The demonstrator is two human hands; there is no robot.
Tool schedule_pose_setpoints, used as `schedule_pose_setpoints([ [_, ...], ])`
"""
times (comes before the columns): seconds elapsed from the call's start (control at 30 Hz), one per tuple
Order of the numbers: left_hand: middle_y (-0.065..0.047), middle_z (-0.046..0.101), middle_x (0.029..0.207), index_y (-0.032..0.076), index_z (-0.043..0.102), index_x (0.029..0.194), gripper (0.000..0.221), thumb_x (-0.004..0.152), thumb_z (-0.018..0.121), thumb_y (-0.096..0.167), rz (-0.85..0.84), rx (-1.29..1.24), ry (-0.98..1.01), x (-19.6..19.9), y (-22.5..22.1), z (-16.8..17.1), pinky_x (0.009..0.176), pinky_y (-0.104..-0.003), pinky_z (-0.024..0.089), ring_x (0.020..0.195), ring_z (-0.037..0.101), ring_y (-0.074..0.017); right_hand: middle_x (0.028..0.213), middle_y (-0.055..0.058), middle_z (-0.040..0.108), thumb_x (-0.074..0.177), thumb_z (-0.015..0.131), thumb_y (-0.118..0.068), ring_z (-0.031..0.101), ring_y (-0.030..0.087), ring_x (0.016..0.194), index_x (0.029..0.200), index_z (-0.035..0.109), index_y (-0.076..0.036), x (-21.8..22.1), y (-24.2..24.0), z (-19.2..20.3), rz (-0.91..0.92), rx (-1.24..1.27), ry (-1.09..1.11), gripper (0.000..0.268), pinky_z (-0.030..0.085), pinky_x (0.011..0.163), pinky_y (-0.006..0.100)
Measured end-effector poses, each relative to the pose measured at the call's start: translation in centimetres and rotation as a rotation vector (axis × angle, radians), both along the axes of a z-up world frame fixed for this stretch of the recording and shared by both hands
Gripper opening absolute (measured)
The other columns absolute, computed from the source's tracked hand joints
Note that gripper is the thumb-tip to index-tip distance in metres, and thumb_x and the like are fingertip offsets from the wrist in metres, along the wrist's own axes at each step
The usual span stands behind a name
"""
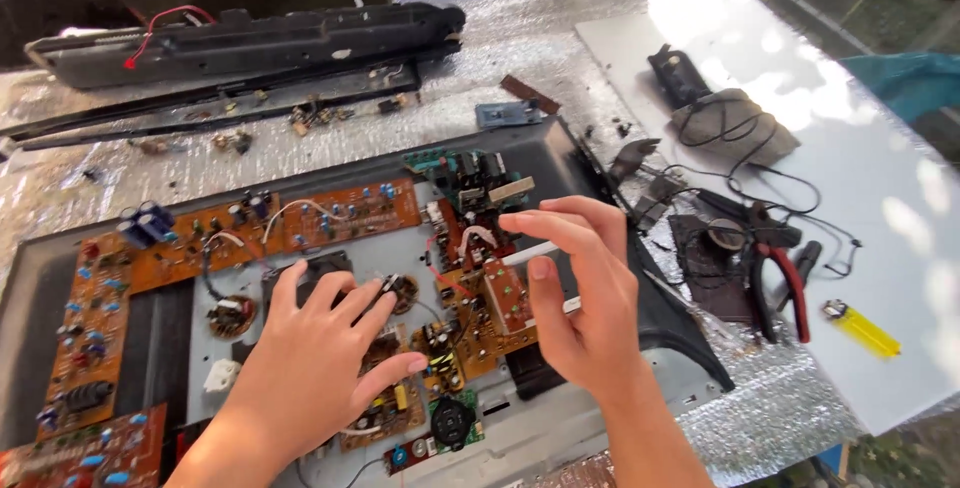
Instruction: Inspecting a disassembled television's internal circuit boards by pointing at components and checking wire connections.
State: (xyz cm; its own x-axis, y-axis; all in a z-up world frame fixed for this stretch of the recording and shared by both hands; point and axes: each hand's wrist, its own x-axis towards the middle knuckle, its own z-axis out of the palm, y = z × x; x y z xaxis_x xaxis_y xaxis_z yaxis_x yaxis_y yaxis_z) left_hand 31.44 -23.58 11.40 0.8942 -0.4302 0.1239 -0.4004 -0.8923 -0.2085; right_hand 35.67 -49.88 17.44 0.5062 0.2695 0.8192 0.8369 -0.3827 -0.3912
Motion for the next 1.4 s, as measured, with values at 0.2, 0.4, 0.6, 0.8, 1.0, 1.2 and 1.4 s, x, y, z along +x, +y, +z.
schedule_pose_setpoints([
  [0.2,0.006,0.068,0.128,0.028,0.062,0.133,0.084,0.085,0.038,0.092,0.001,0.142,-0.137,0.6,0.4,-1.3,0.11,-0.061,0.044,0.12,0.06,-0.0245,0.126,0.004,0.067,0.112,0.039,-0.019,0.054,0.028,0.121,0.128,0.061,-0.006,0.1,-0.5,-0.6,-0.002,0.02,0.052,0.03,0.052,0.104,0.04],
  [0.4,0.017,0.067,0.128,0.038,0.06,0.133,0.084,0.077,0.034,0.095,0.077,0.162,-0.119,0.9,0.8,-2.4,0.116,-0.06,0.048,0.122,0.06,-0.0158,0.124,0.005,0.067,0.111,0.041,-0.012,0.054,0.028,0.123,0.13,0.06,-0.008,0.1,-0.7,-0.9,0.021,0.066,0.065,0.027,0.052,0.106,0.04],
  [0.6,0.027,0.067,0.131,0.052,0.066,0.12,0.078,0.065,0.033,0.098,0.164,0.232,-0.299,0.9,1.6,-5.1,0.124,-0.046,0.053,0.125,0.066,-0.006,0.122,0.003,0.069,0.113,0.039,-0.013,0.056,0.028,0.125,0.131,0.059,-0.01,-0.1,-1.0,-0.9,0.004,0.089,0.082,0.027,0.051,0.11,0.04],
  [0.8,0.032,0.061,0.14,0.06,0.057,0.129,0.078,0.065,0.03,0.096,0.243,0.252,-0.254,1.2,2.2,-6.8,0.135,-0.046,0.045,0.132,0.061,-0.0011,0.11,0.002,0.066,0.11,0.041,-0.005,0.055,0.028,0.12,0.132,0.057,-0.009,0.1,-1.2,-1.2,0.026,0.111,0.079,0.028,0.05,0.107,0.038],
  [1.0,0.028,0.067,0.131,0.053,0.065,0.123,0.078,0.069,0.029,0.096,0.178,0.284,-0.297,0.6,0.6,-3.7,0.121,-0.043,0.051,0.12,0.067,-0.0039,0.122,0.002,0.067,0.11,0.042,-0.007,0.056,0.028,0.122,0.131,0.059,-0.008,0.1,-1.4,-1.0,0.02,0.097,0.094,0.027,0.051,0.109,0.038],
  [1.2,0.006,0.07,0.129,0.023,0.067,0.133,0.076,0.088,0.043,0.079,-0.015,0.062,-0.137,-0.5,-0.1,0.5,0.111,-0.059,0.042,0.117,0.06,-0.0247,0.121,0.007,0.067,0.112,0.039,-0.013,0.056,0.029,0.119,0.126,0.062,-0.003,1.0,-1.4,-0.6,0.016,0.049,0.017,0.029,0.051,0.103,0.039],
  [1.4,-0.002,0.068,0.134,0.015,0.064,0.14,0.075,0.098,0.041,0.073,-0.039,-0.018,-0.087,-1.3,-0.4,1.9,0.11,-0.059,0.035,0.119,0.055,-0.0286,0.114,0.01,0.068,0.109,0.041,-0.004,0.053,0.032,0.118,0.123,0.063,0.0,0.5,-0.9,-0.4,-0.038,0.015,0.013,0.026,0.047,0.101,0.04],
])
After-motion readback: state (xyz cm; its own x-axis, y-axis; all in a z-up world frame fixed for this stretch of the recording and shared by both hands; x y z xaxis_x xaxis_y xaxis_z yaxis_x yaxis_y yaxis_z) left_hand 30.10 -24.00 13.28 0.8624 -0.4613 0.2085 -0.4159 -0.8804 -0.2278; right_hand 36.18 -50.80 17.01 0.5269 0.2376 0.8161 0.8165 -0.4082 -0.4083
